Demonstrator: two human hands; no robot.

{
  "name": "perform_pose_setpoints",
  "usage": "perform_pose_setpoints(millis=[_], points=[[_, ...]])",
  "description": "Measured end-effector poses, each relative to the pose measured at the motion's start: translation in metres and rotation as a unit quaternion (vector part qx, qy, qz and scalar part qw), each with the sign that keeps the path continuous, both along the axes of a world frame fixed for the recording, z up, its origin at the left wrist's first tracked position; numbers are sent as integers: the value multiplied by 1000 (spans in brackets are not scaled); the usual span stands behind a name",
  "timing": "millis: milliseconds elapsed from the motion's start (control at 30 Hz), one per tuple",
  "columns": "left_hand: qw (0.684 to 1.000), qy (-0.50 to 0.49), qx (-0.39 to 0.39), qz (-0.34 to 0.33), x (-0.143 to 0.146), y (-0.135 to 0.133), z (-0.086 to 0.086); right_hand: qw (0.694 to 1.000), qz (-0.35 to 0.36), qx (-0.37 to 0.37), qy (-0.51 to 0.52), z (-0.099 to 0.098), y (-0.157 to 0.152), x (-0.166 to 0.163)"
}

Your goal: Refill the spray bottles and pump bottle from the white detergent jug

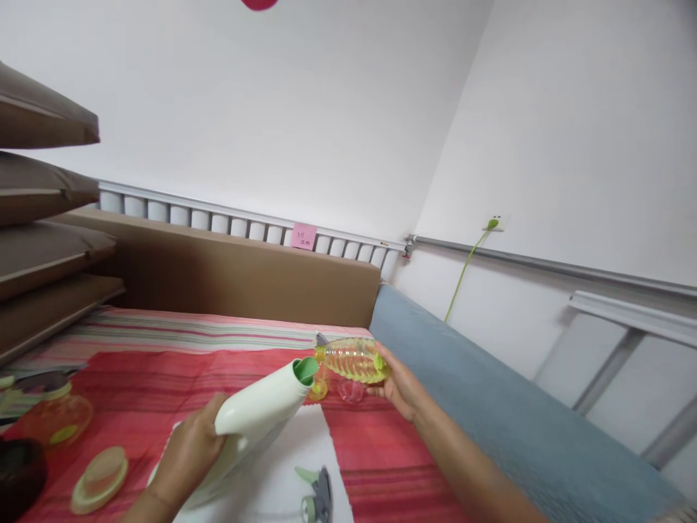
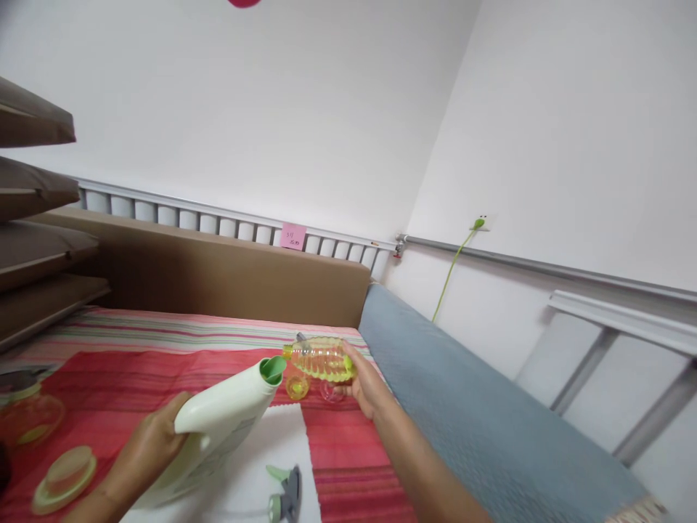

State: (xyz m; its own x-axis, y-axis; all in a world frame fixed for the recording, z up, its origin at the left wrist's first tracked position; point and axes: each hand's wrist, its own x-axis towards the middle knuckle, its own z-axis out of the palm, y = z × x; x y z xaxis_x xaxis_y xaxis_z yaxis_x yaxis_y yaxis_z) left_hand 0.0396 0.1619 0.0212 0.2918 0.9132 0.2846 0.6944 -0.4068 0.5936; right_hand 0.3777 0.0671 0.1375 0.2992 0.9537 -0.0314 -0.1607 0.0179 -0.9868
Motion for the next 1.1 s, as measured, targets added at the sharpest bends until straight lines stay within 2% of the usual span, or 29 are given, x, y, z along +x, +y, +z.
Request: perform_pose_setpoints(millis=[267, 800, 1100], points=[[999, 43, 7, -7, 1, -2, 1, 999, -12, -1, -46, 10, -3, -3], [1000, 19, 4, -15, 1, -4, 5, 993, -12, -8, -114, 30, -1, -7], [999, 47, 16, -3, 1, -5, 5, 991, -17, -6, -129, 31, 1, -7]])
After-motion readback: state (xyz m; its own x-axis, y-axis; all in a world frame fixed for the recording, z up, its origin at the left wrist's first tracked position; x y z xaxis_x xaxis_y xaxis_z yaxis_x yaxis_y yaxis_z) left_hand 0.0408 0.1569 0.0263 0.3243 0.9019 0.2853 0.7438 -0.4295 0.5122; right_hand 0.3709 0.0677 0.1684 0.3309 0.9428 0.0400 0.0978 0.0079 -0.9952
